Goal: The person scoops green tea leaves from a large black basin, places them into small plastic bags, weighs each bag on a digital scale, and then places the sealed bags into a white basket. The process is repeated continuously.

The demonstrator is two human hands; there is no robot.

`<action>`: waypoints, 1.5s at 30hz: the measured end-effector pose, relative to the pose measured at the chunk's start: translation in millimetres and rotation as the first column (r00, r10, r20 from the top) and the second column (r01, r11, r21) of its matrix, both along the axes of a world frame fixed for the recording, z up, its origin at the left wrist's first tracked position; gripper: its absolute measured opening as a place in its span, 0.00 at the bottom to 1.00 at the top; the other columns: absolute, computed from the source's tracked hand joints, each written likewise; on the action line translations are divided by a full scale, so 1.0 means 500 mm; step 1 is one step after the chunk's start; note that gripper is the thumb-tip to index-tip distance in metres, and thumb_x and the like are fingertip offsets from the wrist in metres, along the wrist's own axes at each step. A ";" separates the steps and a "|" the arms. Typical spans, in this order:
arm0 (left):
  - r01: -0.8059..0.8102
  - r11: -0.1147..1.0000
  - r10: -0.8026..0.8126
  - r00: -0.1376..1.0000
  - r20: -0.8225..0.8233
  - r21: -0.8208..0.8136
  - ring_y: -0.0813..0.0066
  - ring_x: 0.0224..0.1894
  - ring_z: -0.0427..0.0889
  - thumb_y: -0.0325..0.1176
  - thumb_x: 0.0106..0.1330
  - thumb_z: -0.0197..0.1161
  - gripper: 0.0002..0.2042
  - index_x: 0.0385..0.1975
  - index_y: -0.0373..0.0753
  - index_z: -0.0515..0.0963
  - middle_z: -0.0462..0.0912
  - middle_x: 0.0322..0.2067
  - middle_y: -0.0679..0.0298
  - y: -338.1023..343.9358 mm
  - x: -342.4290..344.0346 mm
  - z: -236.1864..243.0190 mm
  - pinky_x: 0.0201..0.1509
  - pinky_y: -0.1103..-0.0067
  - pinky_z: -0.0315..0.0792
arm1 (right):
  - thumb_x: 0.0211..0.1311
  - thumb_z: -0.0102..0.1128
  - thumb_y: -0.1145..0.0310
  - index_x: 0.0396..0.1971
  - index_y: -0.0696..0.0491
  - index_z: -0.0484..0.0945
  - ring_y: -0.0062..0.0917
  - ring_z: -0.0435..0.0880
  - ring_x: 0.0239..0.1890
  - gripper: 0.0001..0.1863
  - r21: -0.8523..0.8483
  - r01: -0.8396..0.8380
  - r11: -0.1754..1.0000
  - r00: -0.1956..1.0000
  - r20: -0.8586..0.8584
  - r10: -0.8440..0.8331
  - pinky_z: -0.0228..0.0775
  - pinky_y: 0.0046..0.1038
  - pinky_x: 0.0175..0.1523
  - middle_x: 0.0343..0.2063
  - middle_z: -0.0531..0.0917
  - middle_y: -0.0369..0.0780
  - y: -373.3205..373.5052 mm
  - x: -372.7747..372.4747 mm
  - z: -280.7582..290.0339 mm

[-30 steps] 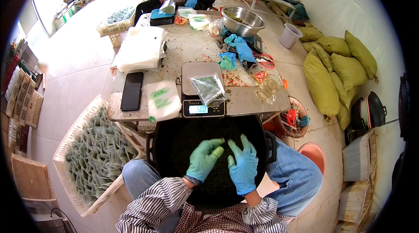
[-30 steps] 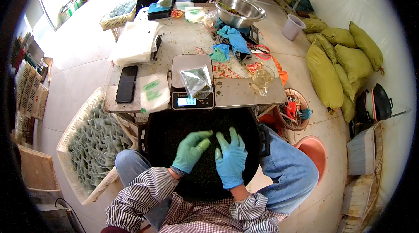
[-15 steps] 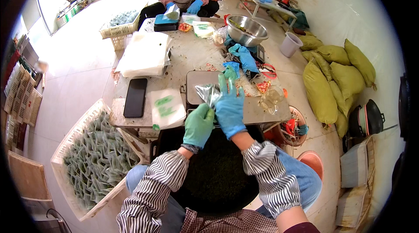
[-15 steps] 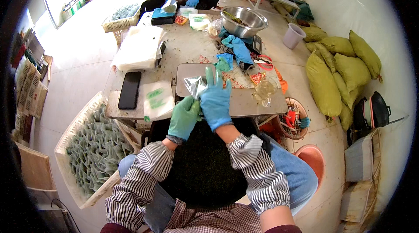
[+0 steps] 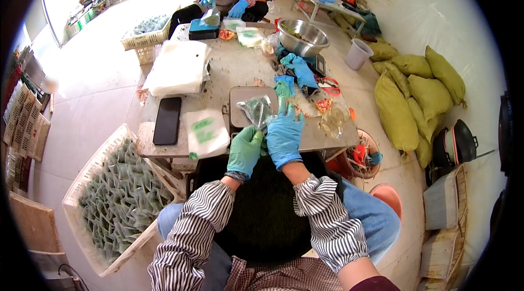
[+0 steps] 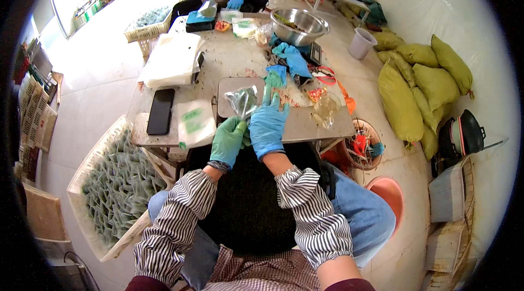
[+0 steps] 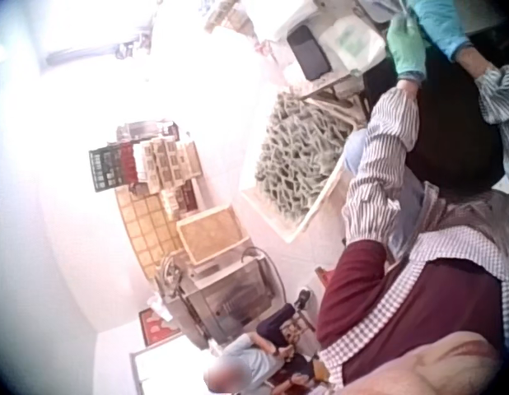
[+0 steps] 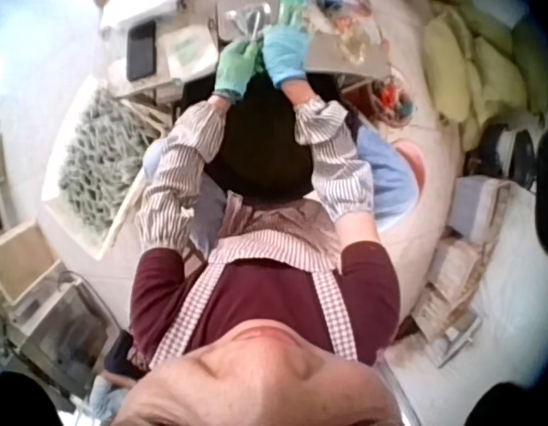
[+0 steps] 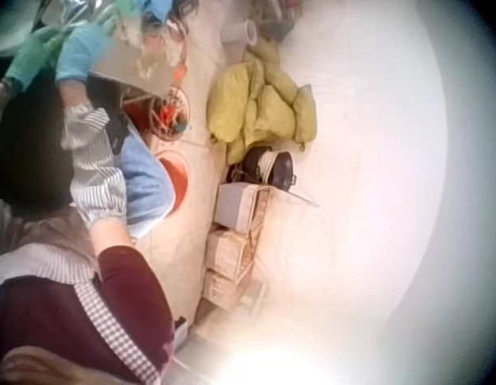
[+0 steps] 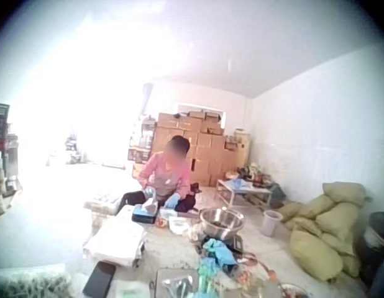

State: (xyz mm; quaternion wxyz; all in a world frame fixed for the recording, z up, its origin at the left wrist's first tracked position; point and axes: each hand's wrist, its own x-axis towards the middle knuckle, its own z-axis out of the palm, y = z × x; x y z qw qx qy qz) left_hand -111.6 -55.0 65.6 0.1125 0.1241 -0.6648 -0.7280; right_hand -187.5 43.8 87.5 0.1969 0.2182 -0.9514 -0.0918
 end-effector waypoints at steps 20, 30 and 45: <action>0.236 0.965 -0.196 0.940 0.280 -0.116 0.83 0.23 0.78 0.34 0.75 0.58 0.10 0.35 0.34 0.80 0.81 0.25 0.66 -0.033 0.132 -0.016 0.27 0.85 0.73 | 0.55 0.71 0.58 0.52 0.47 0.84 0.41 0.83 0.38 0.23 -0.173 -0.099 0.980 0.872 0.460 0.169 0.78 0.41 0.45 0.35 0.84 0.42 0.267 0.316 -0.281; 0.341 0.940 -0.311 0.881 0.358 -0.024 0.82 0.27 0.80 0.34 0.75 0.56 0.10 0.42 0.36 0.82 0.84 0.30 0.66 -0.001 0.135 -0.042 0.31 0.83 0.75 | 0.62 0.69 0.64 0.43 0.51 0.88 0.26 0.85 0.30 0.12 -0.552 0.468 0.690 0.509 0.807 0.300 0.76 0.28 0.36 0.32 0.89 0.40 0.328 0.250 -0.168; 0.316 0.835 -0.425 0.891 0.163 0.451 0.78 0.40 0.84 0.52 0.79 0.46 0.24 0.59 0.40 0.77 0.85 0.42 0.64 0.017 0.141 -0.063 0.45 0.81 0.77 | 0.62 0.68 0.67 0.38 0.54 0.86 0.26 0.83 0.26 0.08 -0.855 0.039 0.517 0.987 0.113 0.112 0.74 0.28 0.33 0.31 0.88 0.39 0.139 0.129 -0.006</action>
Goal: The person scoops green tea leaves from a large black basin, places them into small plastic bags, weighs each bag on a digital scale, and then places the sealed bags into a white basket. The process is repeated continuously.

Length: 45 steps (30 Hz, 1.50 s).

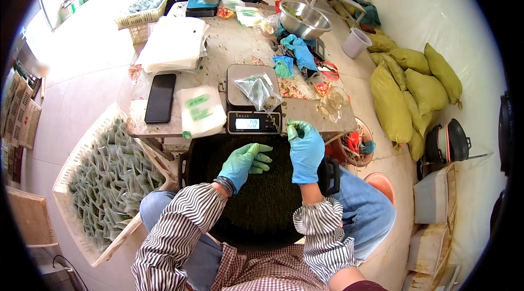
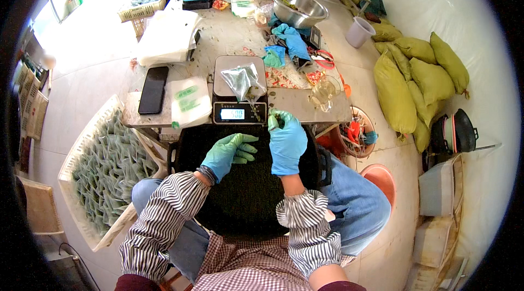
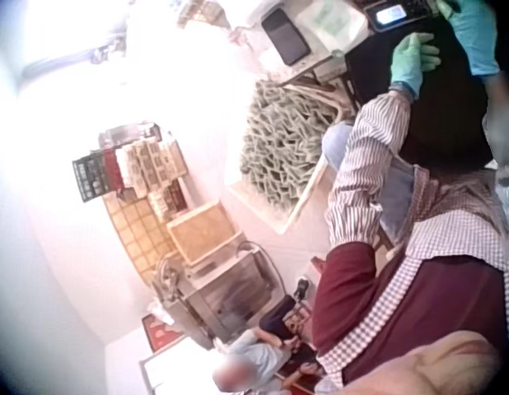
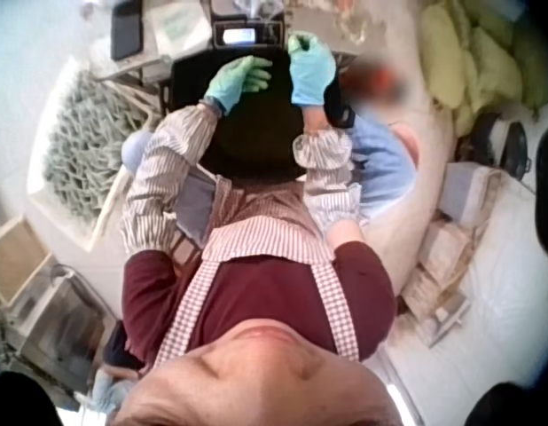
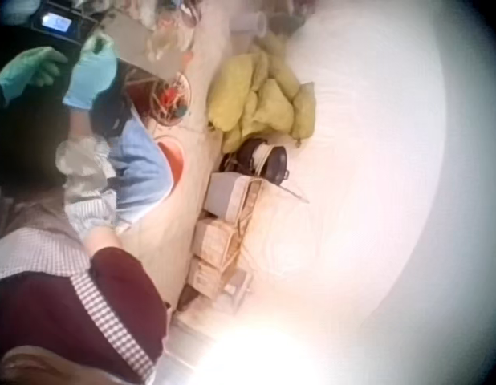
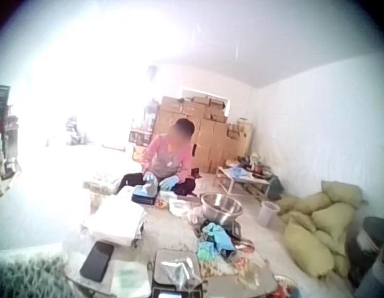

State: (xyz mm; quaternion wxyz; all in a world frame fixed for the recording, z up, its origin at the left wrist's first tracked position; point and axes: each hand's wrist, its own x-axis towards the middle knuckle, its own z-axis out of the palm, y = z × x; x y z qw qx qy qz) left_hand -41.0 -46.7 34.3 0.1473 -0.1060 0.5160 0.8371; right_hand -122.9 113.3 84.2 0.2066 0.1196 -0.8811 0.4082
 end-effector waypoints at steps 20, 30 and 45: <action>-0.022 0.997 0.022 1.000 0.007 -0.069 0.75 0.38 0.85 0.39 0.81 0.49 0.15 0.54 0.38 0.78 0.86 0.41 0.62 -0.008 -0.003 0.013 0.43 0.79 0.79 | 0.64 0.59 0.74 0.49 0.52 0.84 0.35 0.87 0.35 0.14 0.149 -0.116 0.982 0.950 -0.273 0.154 0.78 0.33 0.40 0.41 0.87 0.44 -0.105 -0.086 -0.068; -0.042 0.996 0.043 0.999 0.016 -0.082 0.78 0.38 0.84 0.38 0.80 0.49 0.15 0.56 0.39 0.78 0.86 0.43 0.62 -0.013 -0.012 0.025 0.45 0.80 0.78 | 0.70 0.59 0.71 0.57 0.45 0.83 0.27 0.86 0.33 0.17 -0.264 -0.209 0.942 0.974 0.024 0.223 0.77 0.29 0.38 0.38 0.89 0.42 -0.072 -0.047 -0.031; 0.136 0.873 -0.333 0.868 -0.370 -0.468 0.76 0.44 0.82 0.39 0.75 0.61 0.17 0.58 0.38 0.76 0.85 0.43 0.65 0.056 0.012 0.029 0.50 0.77 0.77 | 0.70 0.58 0.72 0.67 0.52 0.71 0.33 0.76 0.63 0.26 -0.455 -0.186 0.871 0.959 0.108 0.262 0.66 0.33 0.68 0.64 0.76 0.44 0.018 0.091 -0.053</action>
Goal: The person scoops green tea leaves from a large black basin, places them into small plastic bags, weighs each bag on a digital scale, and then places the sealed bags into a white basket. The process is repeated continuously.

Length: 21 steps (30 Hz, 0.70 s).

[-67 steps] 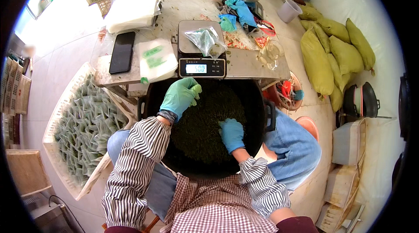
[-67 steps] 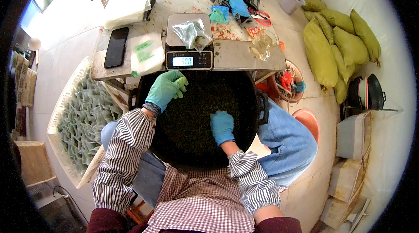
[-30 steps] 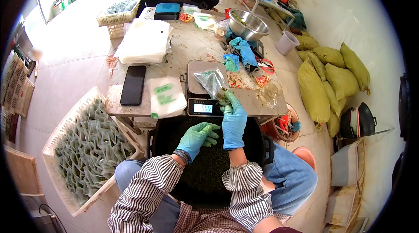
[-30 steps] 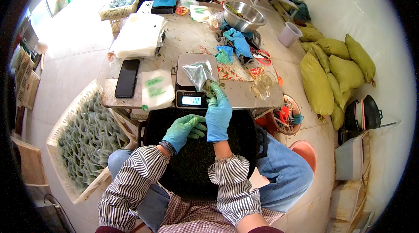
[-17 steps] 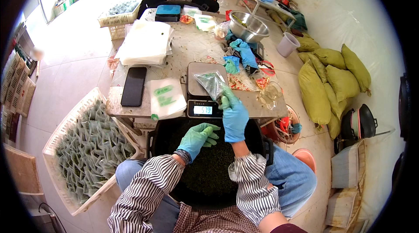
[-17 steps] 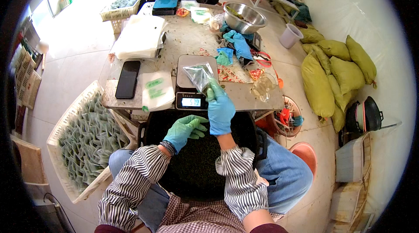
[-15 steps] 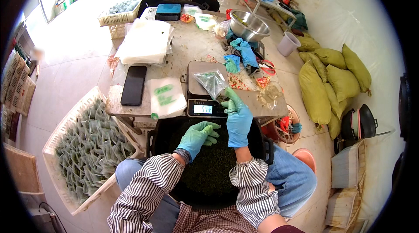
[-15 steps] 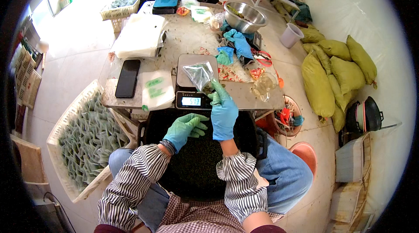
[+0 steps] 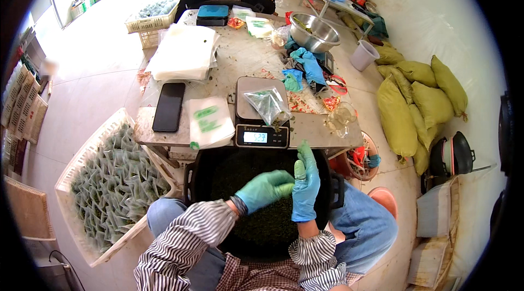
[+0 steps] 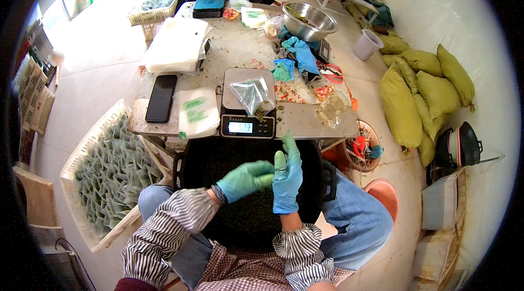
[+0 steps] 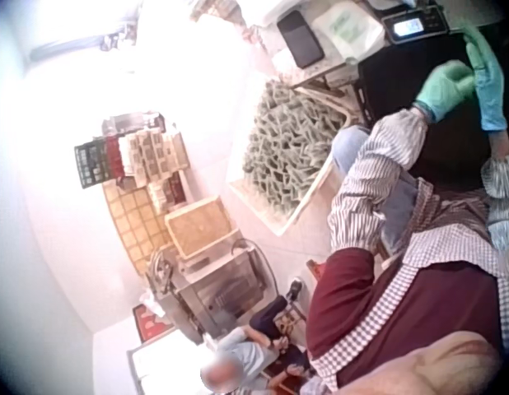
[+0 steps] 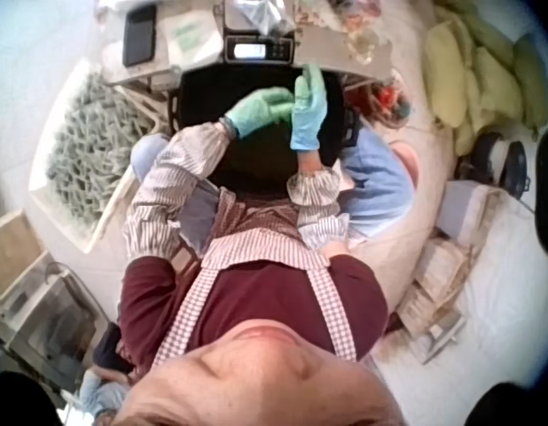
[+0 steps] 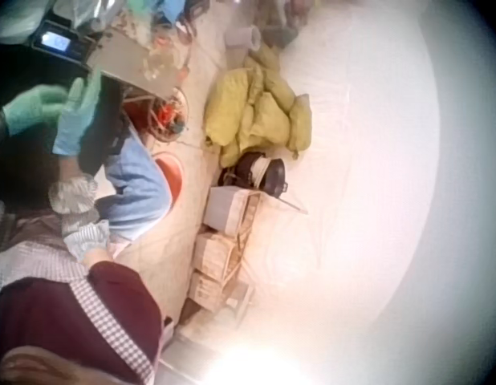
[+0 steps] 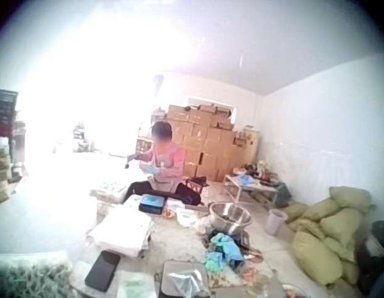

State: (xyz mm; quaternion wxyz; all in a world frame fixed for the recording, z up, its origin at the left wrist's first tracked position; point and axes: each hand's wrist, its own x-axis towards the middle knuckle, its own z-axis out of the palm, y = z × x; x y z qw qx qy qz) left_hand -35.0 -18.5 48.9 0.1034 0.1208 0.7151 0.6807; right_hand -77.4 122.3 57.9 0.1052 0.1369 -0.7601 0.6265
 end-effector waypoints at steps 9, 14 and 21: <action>0.036 0.999 -0.030 0.978 -0.208 0.025 0.75 0.39 0.82 0.26 0.71 0.60 0.10 0.50 0.35 0.78 0.84 0.37 0.61 0.066 0.064 -0.010 0.45 0.76 0.79 | 0.71 0.58 0.71 0.72 0.53 0.62 0.35 0.62 0.73 0.31 -0.098 -0.165 0.981 0.930 0.316 0.188 0.53 0.34 0.75 0.73 0.63 0.43 0.042 0.009 0.012; -0.067 0.985 0.052 0.994 0.092 0.162 0.80 0.36 0.78 0.30 0.77 0.55 0.08 0.45 0.32 0.78 0.82 0.35 0.65 0.033 0.037 0.008 0.42 0.80 0.77 | 0.66 0.57 0.75 0.52 0.53 0.84 0.33 0.73 0.62 0.16 0.270 0.004 0.963 0.993 -0.118 0.029 0.60 0.33 0.71 0.58 0.77 0.42 0.000 -0.041 0.007; -0.437 0.892 0.379 0.862 0.338 0.114 0.80 0.33 0.82 0.38 0.79 0.54 0.12 0.44 0.36 0.79 0.85 0.34 0.65 -0.026 0.010 0.011 0.37 0.83 0.75 | 0.55 0.69 0.72 0.50 0.49 0.85 0.38 0.74 0.57 0.19 0.487 0.277 0.828 0.864 -0.504 0.008 0.65 0.38 0.62 0.53 0.79 0.41 -0.065 -0.116 0.023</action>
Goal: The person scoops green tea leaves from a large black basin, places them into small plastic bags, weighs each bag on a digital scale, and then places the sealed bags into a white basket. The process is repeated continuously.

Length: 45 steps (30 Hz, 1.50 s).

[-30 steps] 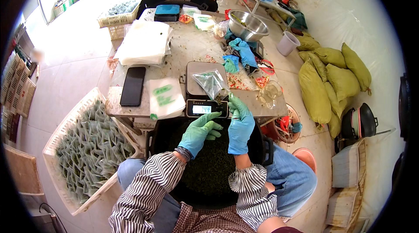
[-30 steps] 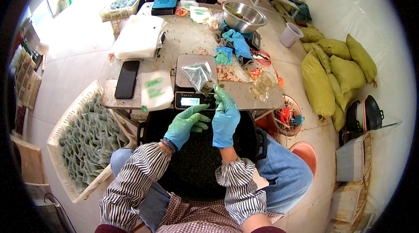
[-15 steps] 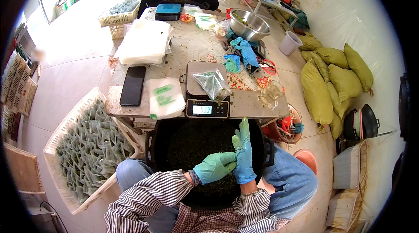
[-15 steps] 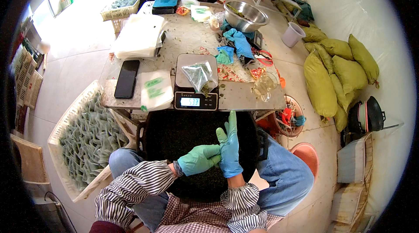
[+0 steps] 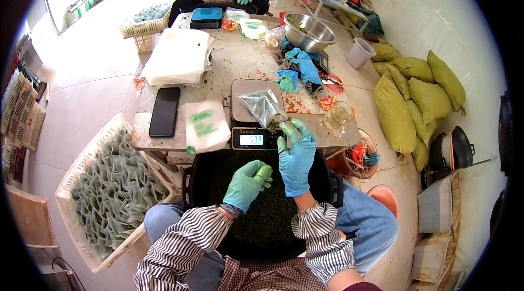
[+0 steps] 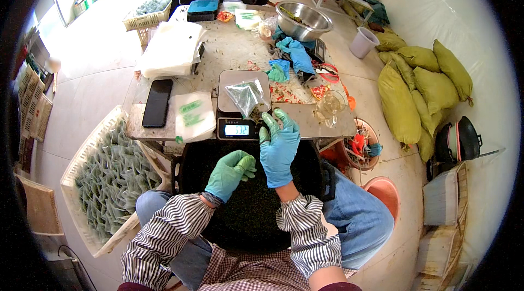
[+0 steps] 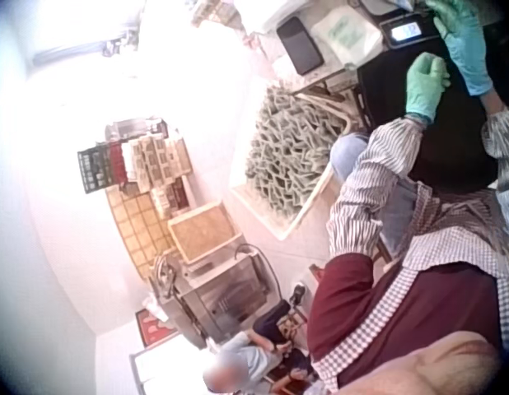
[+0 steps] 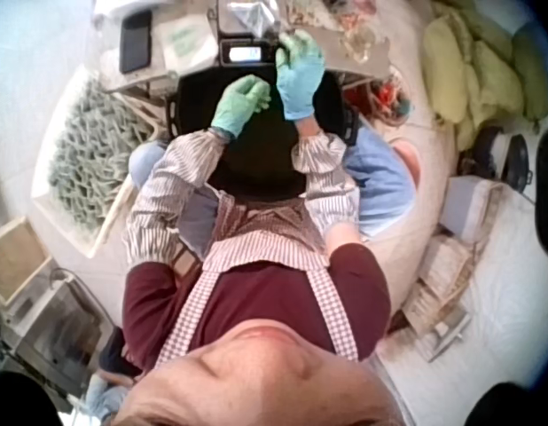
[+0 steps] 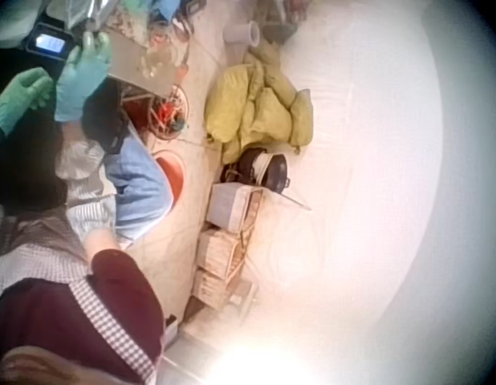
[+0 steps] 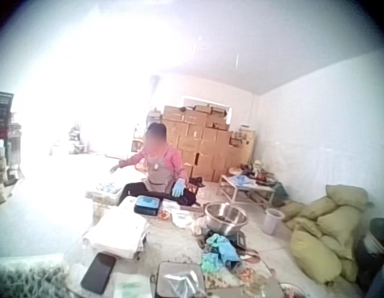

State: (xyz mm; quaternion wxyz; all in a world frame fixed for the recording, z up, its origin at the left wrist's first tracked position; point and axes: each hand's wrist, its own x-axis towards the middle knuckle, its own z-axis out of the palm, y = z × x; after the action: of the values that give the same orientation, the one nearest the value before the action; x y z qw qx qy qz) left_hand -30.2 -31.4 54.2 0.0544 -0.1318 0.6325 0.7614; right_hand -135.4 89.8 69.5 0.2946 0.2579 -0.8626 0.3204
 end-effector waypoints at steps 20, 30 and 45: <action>-0.527 0.559 0.015 0.779 -0.627 -0.641 0.65 0.28 0.85 0.30 0.65 0.67 0.26 0.65 0.52 0.74 0.87 0.37 0.57 -0.006 -0.089 0.020 0.32 0.73 0.77 | 0.59 0.70 0.72 0.36 0.59 0.86 0.27 0.79 0.46 0.07 -0.550 -0.093 0.830 0.813 0.440 0.383 0.70 0.28 0.57 0.44 0.81 0.41 0.012 -0.086 -0.008; -0.550 0.283 -0.171 0.777 -0.605 -0.786 0.61 0.27 0.84 0.34 0.67 0.63 0.12 0.49 0.46 0.81 0.84 0.29 0.60 -0.046 -0.180 0.017 0.27 0.69 0.73 | 0.64 0.66 0.74 0.43 0.59 0.84 0.22 0.79 0.44 0.09 -0.696 -0.089 0.713 0.671 0.487 0.559 0.72 0.24 0.52 0.43 0.81 0.39 0.024 -0.050 0.020; -0.483 0.336 -0.105 0.834 -0.542 -0.809 0.61 0.31 0.86 0.35 0.65 0.67 0.12 0.48 0.50 0.85 0.87 0.32 0.61 -0.054 -0.168 0.029 0.32 0.70 0.77 | 0.56 0.69 0.69 0.40 0.50 0.82 0.35 0.80 0.39 0.11 0.444 0.018 0.896 0.999 -0.053 0.006 0.70 0.37 0.43 0.36 0.81 0.38 -0.008 -0.074 0.026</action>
State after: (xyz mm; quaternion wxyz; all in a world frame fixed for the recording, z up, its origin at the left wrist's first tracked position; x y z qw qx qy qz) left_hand -114.0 -58.5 68.9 -0.2899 -0.0111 0.9167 0.2746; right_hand -172.2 86.0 82.2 0.2518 0.3242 -0.9056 0.1071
